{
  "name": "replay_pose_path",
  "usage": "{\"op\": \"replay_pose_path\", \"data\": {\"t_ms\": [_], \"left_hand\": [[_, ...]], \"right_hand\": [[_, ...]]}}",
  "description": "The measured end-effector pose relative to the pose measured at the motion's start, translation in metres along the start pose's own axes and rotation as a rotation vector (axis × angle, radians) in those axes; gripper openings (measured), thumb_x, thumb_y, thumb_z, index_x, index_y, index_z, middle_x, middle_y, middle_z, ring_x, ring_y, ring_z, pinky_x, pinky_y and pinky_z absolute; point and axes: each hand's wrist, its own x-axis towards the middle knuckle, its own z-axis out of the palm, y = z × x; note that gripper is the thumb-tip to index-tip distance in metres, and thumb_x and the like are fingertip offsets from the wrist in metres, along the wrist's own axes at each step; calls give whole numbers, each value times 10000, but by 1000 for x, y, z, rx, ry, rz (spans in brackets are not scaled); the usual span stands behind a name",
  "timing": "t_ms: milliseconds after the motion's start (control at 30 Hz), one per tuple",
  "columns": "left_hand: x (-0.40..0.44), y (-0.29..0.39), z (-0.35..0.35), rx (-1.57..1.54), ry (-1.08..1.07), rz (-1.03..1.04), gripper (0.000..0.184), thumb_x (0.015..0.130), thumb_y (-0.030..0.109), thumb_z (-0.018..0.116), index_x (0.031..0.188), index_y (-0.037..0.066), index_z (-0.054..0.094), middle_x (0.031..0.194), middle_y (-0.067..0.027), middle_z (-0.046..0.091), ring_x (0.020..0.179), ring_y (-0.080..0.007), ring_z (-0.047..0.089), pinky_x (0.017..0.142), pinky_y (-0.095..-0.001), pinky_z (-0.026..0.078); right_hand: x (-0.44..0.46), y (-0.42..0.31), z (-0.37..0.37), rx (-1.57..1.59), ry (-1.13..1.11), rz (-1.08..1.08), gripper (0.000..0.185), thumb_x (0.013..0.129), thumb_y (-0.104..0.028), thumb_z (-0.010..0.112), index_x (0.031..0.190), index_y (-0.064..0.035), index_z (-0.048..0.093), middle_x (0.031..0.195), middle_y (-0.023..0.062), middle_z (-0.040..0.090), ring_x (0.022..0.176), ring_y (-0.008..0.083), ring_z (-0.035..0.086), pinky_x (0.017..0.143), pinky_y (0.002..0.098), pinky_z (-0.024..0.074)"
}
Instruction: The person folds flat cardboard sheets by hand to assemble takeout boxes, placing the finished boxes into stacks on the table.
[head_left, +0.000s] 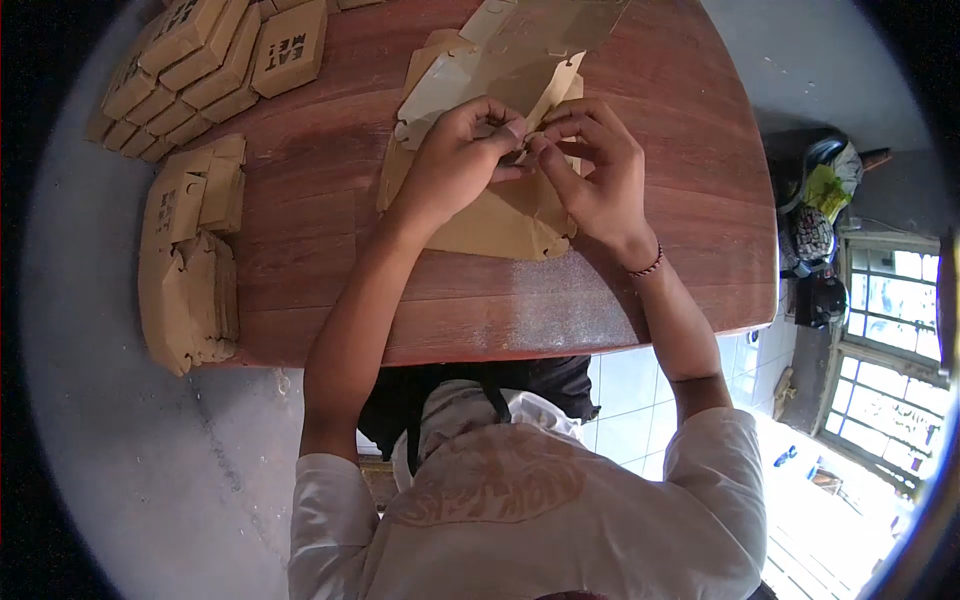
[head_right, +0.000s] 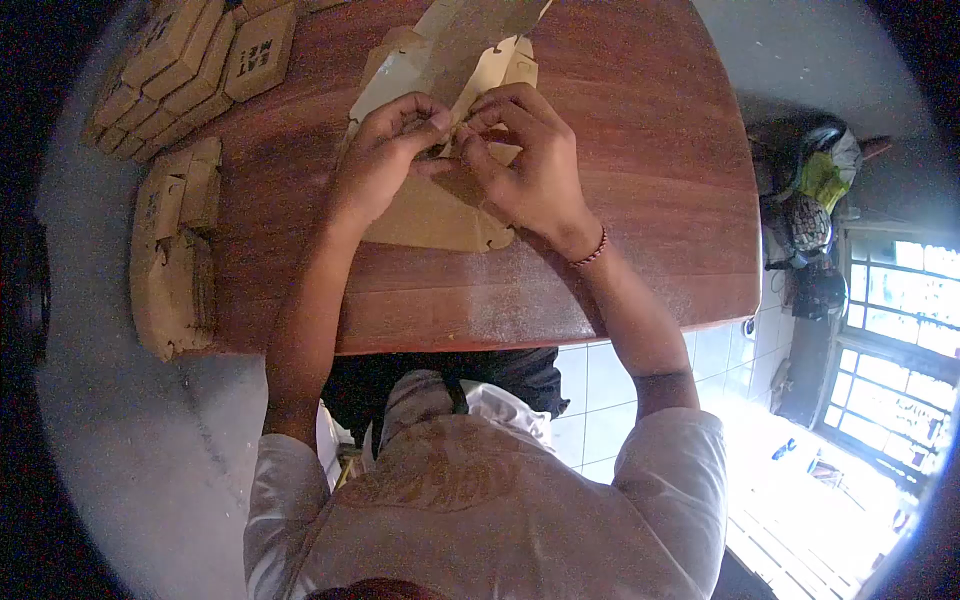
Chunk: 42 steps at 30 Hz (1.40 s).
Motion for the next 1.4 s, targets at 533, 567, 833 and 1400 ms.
{"op": "replay_pose_path", "data": {"t_ms": [533, 567, 833, 1400], "left_hand": [[2, 1, 0, -29, -35, -51, 132, 1004, 135, 526, 1036, 9, 544, 1035, -45, 569, 989, -135, 602, 841, -331, 598], [2, 2, -1, -49, -44, -47, 124, 1005, 135, 522, 1029, 15, 542, 1032, -40, 569, 986, -129, 601, 842, -330, 596], [1, 3, -8, -139, -127, 44, 93, 1011, 143, 516, 1015, 50, 522, 991, -4, 547, 960, -89, 582, 857, -330, 584], [-8, 12, -1, -177, -246, 191, 237, 950, 130, 635, 1126, 36, 506, 1069, -48, 579, 1031, -118, 579, 857, -317, 562]], "right_hand": [[0, 2, 4, 42, 62, 110, 84, 797, -21, 732, 867, 11, 698, 1042, 121, 635, 927, 226, 684, 731, 313, 583], [1, 2, 3, 76, 66, 119, 88, 797, -27, 742, 871, 5, 707, 1045, 120, 635, 936, 225, 679, 741, 314, 575], [1, 13, 2, -17, 134, -109, 182, 742, -87, 828, 884, -30, 729, 1061, 115, 626, 1000, 235, 629, 849, 340, 513], [7, 10, -2, 315, 145, -3, 1016, 692, -169, 902, 1448, -69, 231, 1374, 140, 415, 1212, 245, 504, 972, 372, 481]]}}
